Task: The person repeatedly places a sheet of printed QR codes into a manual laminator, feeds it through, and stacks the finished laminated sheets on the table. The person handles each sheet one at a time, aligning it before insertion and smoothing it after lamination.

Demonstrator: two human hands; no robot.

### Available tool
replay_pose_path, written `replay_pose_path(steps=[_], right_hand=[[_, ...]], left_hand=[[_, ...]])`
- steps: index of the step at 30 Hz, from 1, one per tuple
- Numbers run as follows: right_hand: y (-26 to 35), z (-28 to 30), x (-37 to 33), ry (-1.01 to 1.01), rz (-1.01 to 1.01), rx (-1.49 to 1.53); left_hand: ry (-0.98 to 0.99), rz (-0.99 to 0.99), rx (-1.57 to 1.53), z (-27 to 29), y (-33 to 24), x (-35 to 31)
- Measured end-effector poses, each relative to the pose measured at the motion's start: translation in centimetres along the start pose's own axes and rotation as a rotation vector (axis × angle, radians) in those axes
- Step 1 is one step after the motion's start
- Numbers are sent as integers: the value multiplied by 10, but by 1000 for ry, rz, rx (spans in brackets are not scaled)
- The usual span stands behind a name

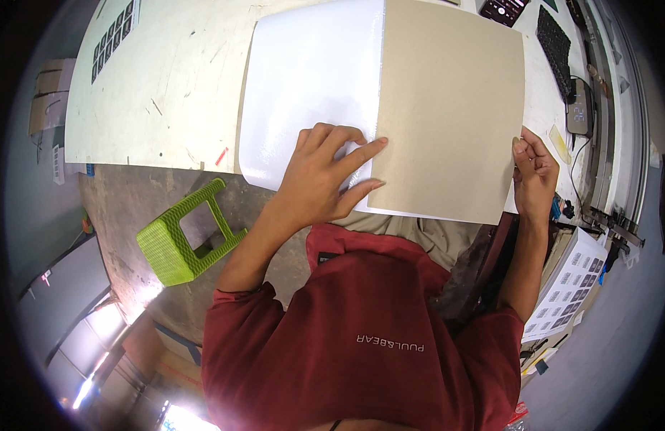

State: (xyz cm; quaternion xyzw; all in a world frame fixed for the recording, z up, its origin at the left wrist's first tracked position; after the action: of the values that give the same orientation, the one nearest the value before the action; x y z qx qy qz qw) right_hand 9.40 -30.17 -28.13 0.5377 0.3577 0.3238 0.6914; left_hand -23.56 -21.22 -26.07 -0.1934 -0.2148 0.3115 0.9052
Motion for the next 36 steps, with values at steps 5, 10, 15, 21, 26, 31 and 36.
replay_pose_path(steps=[5,10,15,21,26,31,36], right_hand=[[-1,1,0,-1,-15,-32],[-5,1,3,17,-33,-14],[-6,0,4,-6,-57,-44],[31,-11,-6,-95,119,-446],[73,-82,-43,177,655,-666],[60,-113,-46,364,613,-834],[63,-112,-47,409,663,-841]], left_hand=[[25,-13,64,-1,-2,0],[39,-12,94,0,-3,2],[49,-12,109,0,-5,2],[48,-21,113,0,-7,3],[122,-14,173,0,-13,7],[82,-3,182,9,-14,-1],[-71,279,490,-4,43,-98]])
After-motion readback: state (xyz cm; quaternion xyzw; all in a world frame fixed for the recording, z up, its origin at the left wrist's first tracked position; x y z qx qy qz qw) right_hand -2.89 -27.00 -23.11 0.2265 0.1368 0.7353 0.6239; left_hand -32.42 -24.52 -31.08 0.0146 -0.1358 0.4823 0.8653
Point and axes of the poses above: each hand's wrist, its own x-axis towards the middle knuckle, its own z-axis out of the back of the hand, y = z × x, the point moved 7 cm from there along x, towards the middle knuckle, and after that the axes turned 7 degrees about x, right-handed, at the moved point
